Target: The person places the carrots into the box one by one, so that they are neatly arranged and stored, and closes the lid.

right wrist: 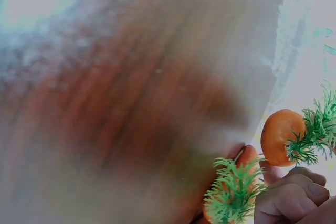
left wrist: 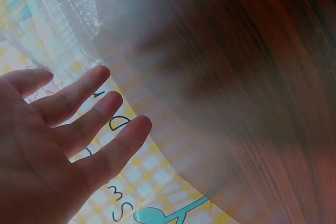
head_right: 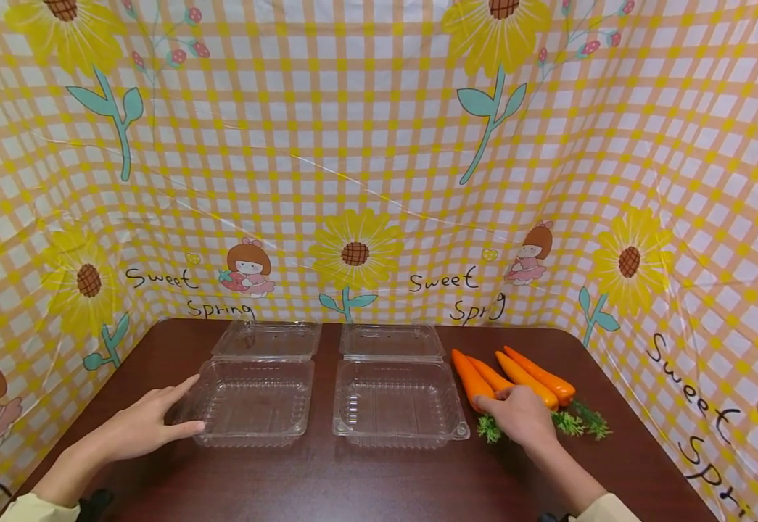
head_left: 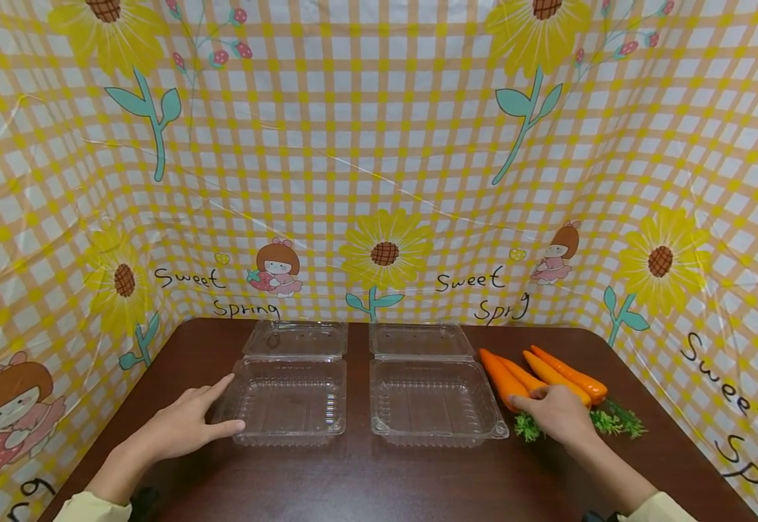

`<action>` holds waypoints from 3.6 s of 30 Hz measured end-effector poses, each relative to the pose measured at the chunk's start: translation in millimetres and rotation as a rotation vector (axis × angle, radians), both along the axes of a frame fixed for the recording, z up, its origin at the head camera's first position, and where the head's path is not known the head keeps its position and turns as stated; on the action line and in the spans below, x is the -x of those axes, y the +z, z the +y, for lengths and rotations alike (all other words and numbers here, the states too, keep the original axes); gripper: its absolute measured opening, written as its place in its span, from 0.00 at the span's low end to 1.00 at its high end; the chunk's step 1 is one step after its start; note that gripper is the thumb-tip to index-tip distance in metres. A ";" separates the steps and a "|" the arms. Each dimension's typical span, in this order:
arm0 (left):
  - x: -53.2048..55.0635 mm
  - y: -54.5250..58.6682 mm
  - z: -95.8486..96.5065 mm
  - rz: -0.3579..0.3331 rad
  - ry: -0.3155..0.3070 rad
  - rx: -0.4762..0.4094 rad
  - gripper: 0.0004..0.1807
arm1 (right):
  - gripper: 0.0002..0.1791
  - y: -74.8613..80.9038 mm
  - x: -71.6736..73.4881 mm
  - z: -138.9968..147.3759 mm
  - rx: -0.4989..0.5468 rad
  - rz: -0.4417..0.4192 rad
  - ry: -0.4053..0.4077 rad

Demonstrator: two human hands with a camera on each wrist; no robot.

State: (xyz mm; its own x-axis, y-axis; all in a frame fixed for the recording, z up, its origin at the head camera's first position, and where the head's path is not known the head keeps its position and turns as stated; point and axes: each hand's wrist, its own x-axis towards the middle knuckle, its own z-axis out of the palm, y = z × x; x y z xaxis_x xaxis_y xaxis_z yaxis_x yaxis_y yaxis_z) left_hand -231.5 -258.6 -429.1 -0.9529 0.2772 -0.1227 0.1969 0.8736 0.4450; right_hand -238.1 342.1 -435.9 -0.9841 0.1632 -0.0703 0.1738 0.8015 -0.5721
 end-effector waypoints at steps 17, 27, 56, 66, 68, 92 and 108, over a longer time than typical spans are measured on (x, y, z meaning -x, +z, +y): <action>3.5 -4.9 -1.0 0.019 -0.001 -0.048 0.53 | 0.42 31.5 3.3 3.4 0.051 0.011 0.015; 5.4 -7.7 -0.3 0.010 0.001 -0.053 0.52 | 0.41 58.1 7.4 -13.2 0.030 0.072 0.112; 15.1 -11.9 1.1 -0.029 0.016 -0.086 0.54 | 0.28 100.3 62.5 -140.9 0.116 0.073 0.450; 10.2 -13.9 0.2 -0.064 -0.002 -0.136 0.54 | 0.22 96.3 81.5 -202.1 0.064 0.058 0.630; 9.5 -13.2 -0.2 -0.078 -0.007 -0.152 0.54 | 0.21 94.3 83.4 -213.6 0.054 0.061 0.661; 11.7 -8.6 -1.8 -0.141 -0.025 -0.202 0.54 | 0.18 64.5 95.2 -317.7 -0.288 0.043 0.835; 13.2 -6.7 -1.6 -0.190 -0.020 -0.227 0.54 | 0.16 41.2 97.5 -334.4 -0.562 -0.031 0.846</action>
